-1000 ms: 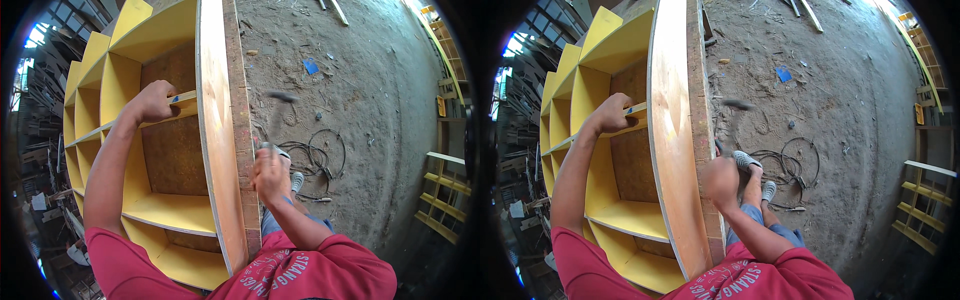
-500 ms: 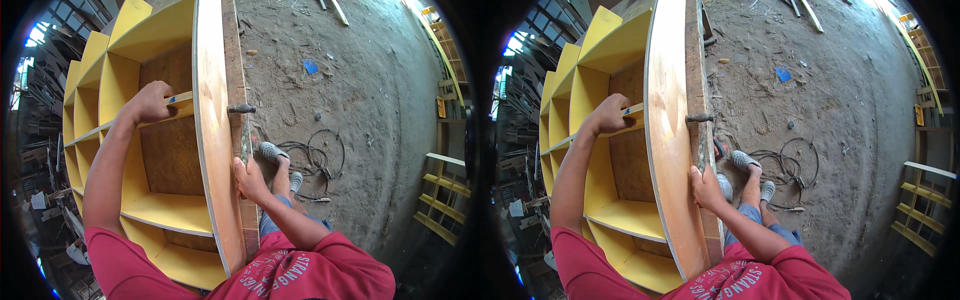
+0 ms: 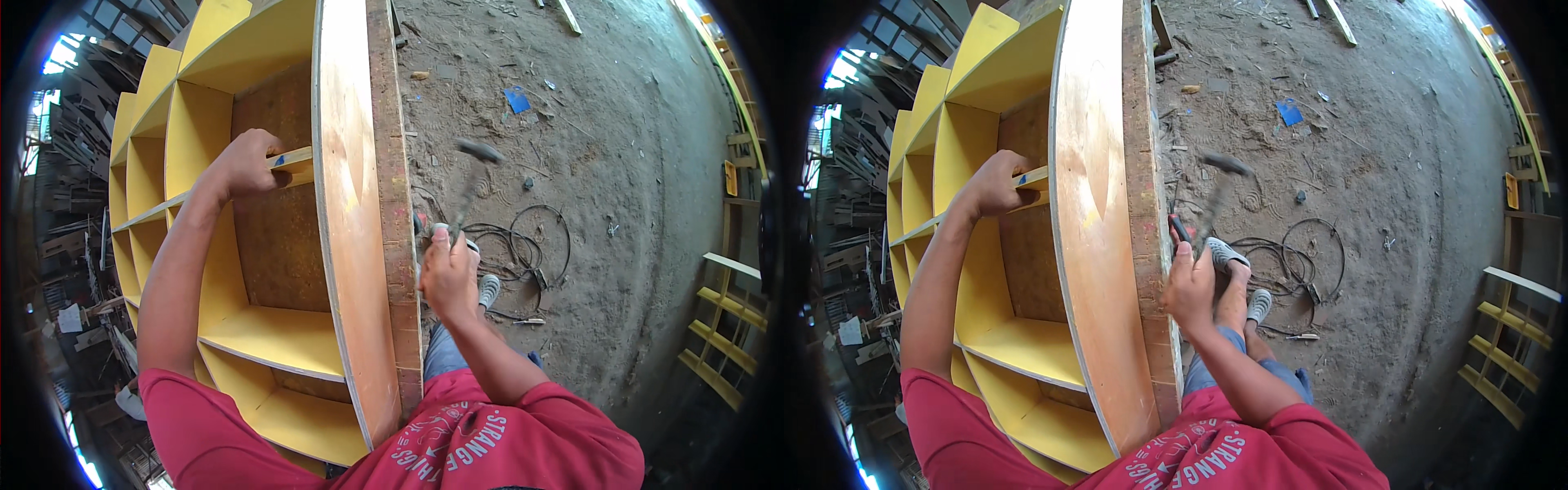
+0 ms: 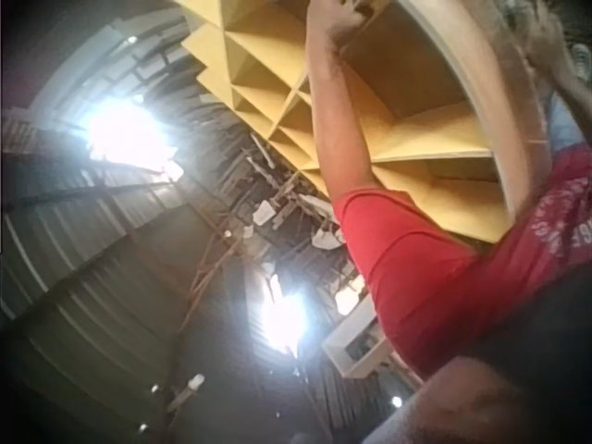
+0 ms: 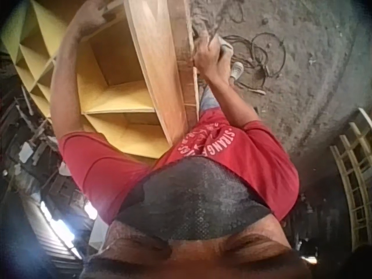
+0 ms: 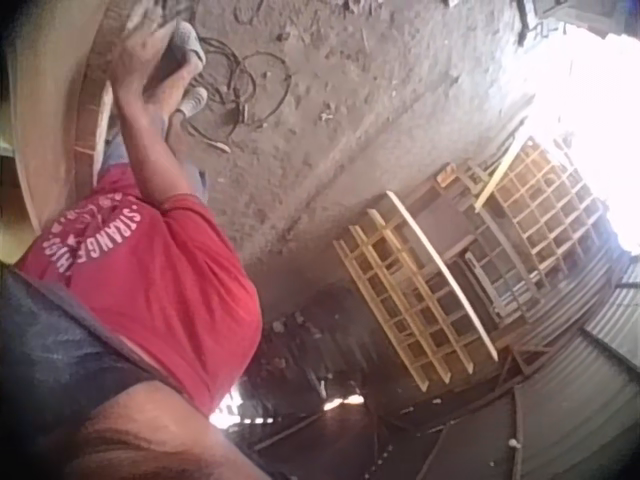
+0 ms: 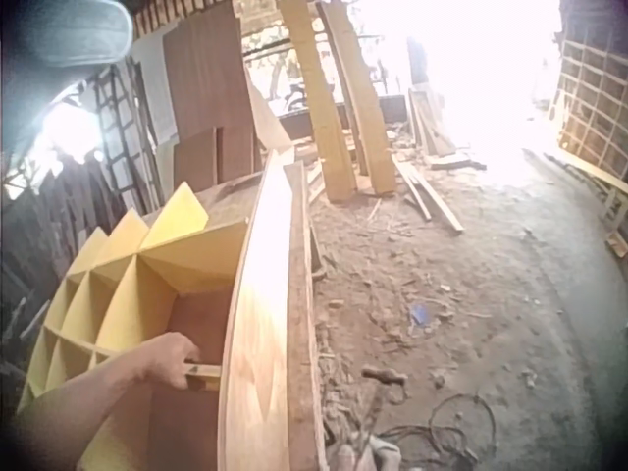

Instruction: The person hammers nails into a wooden shelving unit, positions a wooden board across the frame, and marks lines on it using a carpenter's square and a pencil.

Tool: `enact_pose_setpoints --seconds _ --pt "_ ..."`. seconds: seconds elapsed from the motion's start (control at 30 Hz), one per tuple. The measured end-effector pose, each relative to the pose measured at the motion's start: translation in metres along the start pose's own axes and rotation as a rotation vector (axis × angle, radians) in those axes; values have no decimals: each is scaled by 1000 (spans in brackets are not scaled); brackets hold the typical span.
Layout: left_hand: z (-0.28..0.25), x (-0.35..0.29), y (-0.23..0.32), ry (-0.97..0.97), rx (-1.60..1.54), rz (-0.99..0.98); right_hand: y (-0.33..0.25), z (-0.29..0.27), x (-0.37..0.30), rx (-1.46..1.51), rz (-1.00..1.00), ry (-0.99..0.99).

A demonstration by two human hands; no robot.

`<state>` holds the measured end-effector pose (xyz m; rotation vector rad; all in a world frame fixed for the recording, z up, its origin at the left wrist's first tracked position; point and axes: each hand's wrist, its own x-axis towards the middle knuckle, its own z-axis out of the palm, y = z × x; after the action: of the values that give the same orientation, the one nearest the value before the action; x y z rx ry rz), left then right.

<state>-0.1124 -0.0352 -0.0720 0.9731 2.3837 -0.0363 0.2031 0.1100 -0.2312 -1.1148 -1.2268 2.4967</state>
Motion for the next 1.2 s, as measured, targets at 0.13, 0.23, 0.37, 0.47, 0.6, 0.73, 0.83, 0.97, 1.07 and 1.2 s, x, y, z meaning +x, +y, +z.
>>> enact_pose_setpoints --seconds 0.13,0.23,0.37,0.47,0.6,0.73,0.83,0.97,1.07,1.2 --pt "-2 -1 7 17 -34 13 58 -5 16 -756 -486 -48" --pt "-5 -1 12 -14 -21 -22 -5 -20 19 -731 -81 -255" --pt "-2 0 5 44 -43 15 24 0 10 -705 -56 -216" --pt "13 -5 -8 170 -52 136 7 -18 15 -618 -157 -325" --pt "17 -1 -10 161 -49 134 -18 -63 35 -400 179 -244" --pt "3 -12 -10 69 -204 12 -77 -62 59 -672 158 -151" --pt "-3 -17 -13 40 -259 43 -107 -78 92 -757 101 -85" --pt "-1 -28 -20 66 -329 56 -140 -42 132 -864 43 -36" --pt "2 -18 -25 0 -362 86 -159 2 156 -850 -15 -2" --pt "3 -9 -32 70 -370 181 -179 49 179 -791 -168 -52"
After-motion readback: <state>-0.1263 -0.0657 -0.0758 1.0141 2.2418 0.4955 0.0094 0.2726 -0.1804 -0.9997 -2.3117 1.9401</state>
